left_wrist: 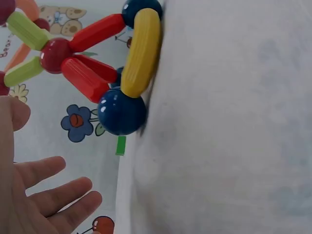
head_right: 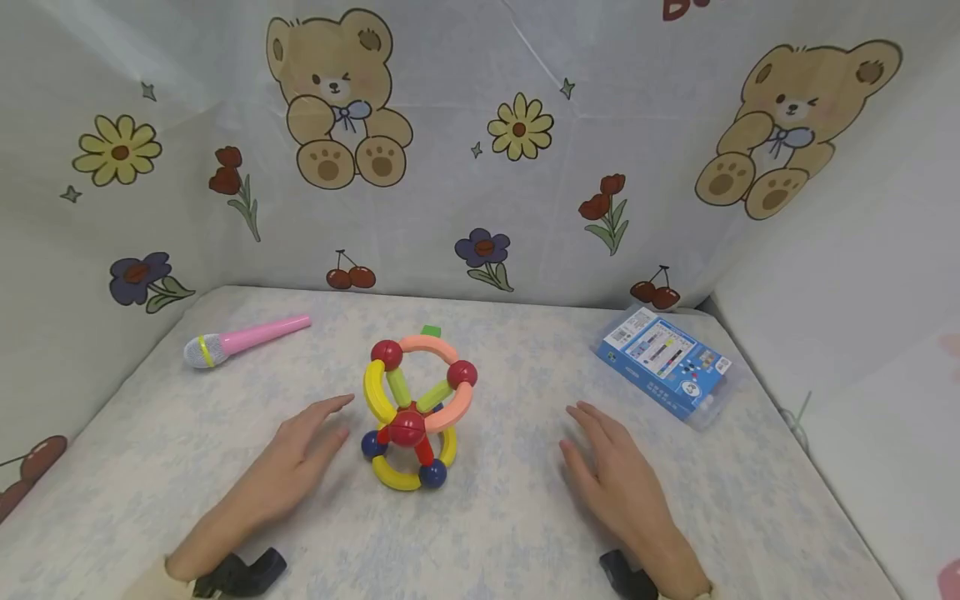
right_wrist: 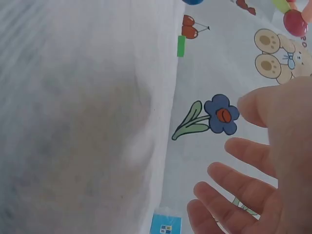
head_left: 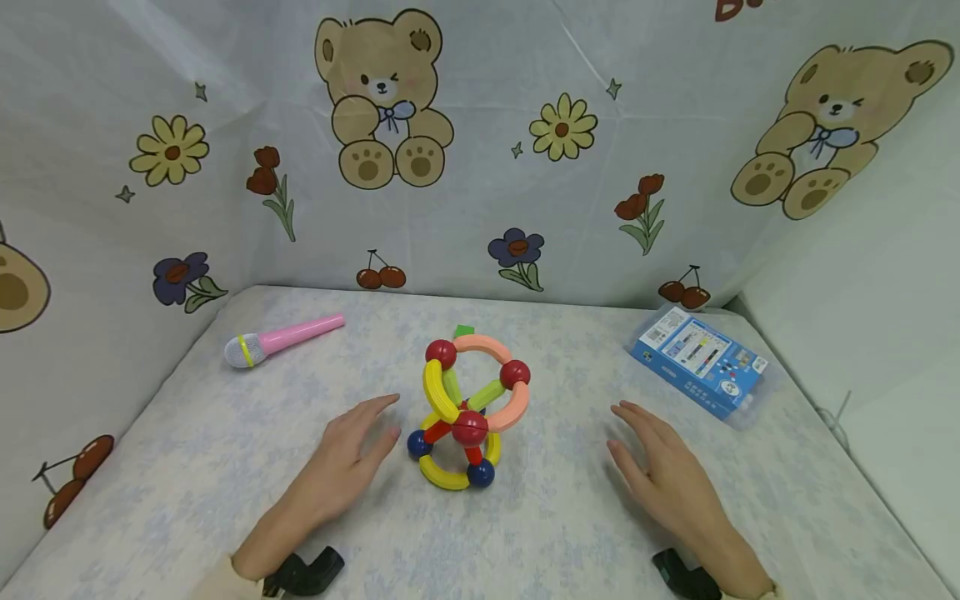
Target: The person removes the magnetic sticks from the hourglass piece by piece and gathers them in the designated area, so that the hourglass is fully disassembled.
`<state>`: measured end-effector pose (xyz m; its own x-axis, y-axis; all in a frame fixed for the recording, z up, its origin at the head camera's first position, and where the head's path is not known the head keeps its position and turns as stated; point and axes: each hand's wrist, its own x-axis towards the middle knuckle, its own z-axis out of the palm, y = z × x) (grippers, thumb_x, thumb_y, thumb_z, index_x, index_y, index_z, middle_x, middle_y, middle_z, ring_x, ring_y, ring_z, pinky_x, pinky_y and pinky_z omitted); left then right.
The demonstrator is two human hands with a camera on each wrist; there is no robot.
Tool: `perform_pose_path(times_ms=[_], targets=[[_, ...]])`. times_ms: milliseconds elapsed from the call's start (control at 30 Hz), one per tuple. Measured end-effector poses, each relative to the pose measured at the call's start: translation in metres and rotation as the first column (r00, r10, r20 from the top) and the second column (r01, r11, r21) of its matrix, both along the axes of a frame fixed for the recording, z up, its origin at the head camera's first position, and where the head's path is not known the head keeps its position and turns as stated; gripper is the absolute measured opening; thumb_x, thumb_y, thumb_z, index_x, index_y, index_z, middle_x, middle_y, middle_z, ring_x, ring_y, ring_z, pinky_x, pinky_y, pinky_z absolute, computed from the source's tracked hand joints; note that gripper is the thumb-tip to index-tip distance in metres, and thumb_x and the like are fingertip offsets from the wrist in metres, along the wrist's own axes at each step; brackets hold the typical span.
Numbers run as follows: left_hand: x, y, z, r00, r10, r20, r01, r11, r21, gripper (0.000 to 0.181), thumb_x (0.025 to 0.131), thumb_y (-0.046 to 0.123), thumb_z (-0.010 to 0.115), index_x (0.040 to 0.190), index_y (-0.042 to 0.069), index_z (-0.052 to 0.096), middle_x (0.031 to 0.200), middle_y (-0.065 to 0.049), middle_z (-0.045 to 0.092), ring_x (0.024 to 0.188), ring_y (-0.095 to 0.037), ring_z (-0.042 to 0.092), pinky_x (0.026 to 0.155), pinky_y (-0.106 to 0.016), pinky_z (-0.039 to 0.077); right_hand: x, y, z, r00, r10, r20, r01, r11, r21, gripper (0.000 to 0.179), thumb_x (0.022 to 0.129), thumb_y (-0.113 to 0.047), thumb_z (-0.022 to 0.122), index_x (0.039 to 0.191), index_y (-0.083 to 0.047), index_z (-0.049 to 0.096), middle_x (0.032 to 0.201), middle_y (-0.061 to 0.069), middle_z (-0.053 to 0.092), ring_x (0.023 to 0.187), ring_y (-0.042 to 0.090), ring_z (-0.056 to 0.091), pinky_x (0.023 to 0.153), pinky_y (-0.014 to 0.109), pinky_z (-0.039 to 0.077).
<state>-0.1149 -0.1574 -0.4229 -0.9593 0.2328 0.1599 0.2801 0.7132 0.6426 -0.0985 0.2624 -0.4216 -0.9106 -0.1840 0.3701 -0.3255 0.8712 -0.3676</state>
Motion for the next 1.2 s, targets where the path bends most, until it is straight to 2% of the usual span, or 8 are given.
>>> perform_pose_path(times_ms=[200,400,533,733,833,1033,1200], targets=[[-0.001,-0.001,0.011,1.0,-0.026,0.007,0.025,0.994,0.102,0.052,0.108,0.038,0.052,0.153,0.013,0.046,0.152,-0.008,0.053,0.138,-0.033,0.051,0.111,-0.065,0.04,0.002,-0.005,0.006,0.999,0.002,0.043,0.002,0.997,-0.078,0.048,0.103,-0.026,0.065,0.147,-0.012,0.054,0.15,0.014,0.054,0.136,0.04,0.051,0.102,0.063,0.045],[0.001,0.002,0.026,1.0,-0.03,0.002,0.029,0.993,0.111,0.053,0.108,0.044,0.051,0.155,0.02,0.043,0.15,-0.003,0.054,0.135,-0.029,0.054,0.109,-0.062,0.045,0.001,-0.009,0.014,0.999,0.038,0.024,-0.035,0.995,-0.09,0.048,0.104,-0.026,0.064,0.149,-0.015,0.053,0.15,0.012,0.054,0.137,0.038,0.051,0.103,0.062,0.046],[0.0,0.003,0.042,0.998,-0.048,-0.042,0.052,0.992,0.115,0.054,0.108,0.044,0.051,0.155,0.02,0.042,0.151,-0.003,0.053,0.134,-0.029,0.055,0.108,-0.062,0.046,0.0,-0.012,0.027,0.997,0.074,0.002,-0.073,0.992,-0.103,0.047,0.104,-0.026,0.063,0.149,-0.015,0.053,0.15,0.013,0.055,0.136,0.038,0.052,0.101,0.063,0.047],[-0.007,0.007,0.072,0.983,-0.094,-0.155,0.111,0.988,0.106,0.052,0.108,0.034,0.054,0.155,0.017,0.042,0.152,-0.004,0.052,0.133,-0.026,0.055,0.107,-0.06,0.048,-0.009,-0.022,0.044,0.994,0.104,-0.015,-0.105,0.99,-0.094,0.048,0.104,-0.028,0.063,0.15,-0.018,0.052,0.151,0.011,0.054,0.135,0.035,0.053,0.101,0.062,0.048],[-0.012,0.01,0.085,0.975,-0.115,-0.19,0.136,0.985,0.103,0.05,0.108,0.032,0.053,0.155,0.018,0.043,0.152,-0.004,0.053,0.134,-0.027,0.054,0.105,-0.06,0.049,-0.015,-0.031,0.053,0.993,0.118,-0.02,-0.12,0.989,-0.084,0.05,0.104,-0.029,0.064,0.15,-0.018,0.052,0.153,0.009,0.053,0.138,0.033,0.051,0.104,0.063,0.047],[-0.021,0.024,0.106,0.971,-0.123,-0.203,0.148,0.982,0.113,0.049,0.107,0.032,0.054,0.155,0.019,0.045,0.152,-0.004,0.053,0.134,-0.028,0.053,0.108,-0.059,0.047,-0.026,-0.054,0.073,0.983,0.174,-0.06,-0.18,0.976,-0.124,0.05,0.103,-0.026,0.064,0.151,-0.018,0.051,0.154,0.006,0.052,0.134,0.03,0.054,0.098,0.057,0.054],[-0.029,0.041,0.118,0.967,-0.176,-0.182,0.198,0.974,0.111,0.048,0.107,0.036,0.055,0.152,0.021,0.048,0.15,-0.002,0.054,0.133,-0.025,0.053,0.108,-0.058,0.047,-0.033,-0.077,0.089,0.975,0.214,-0.063,-0.222,0.961,-0.163,0.05,0.103,-0.028,0.064,0.151,-0.018,0.051,0.155,0.005,0.051,0.132,0.028,0.055,0.097,0.054,0.055]])
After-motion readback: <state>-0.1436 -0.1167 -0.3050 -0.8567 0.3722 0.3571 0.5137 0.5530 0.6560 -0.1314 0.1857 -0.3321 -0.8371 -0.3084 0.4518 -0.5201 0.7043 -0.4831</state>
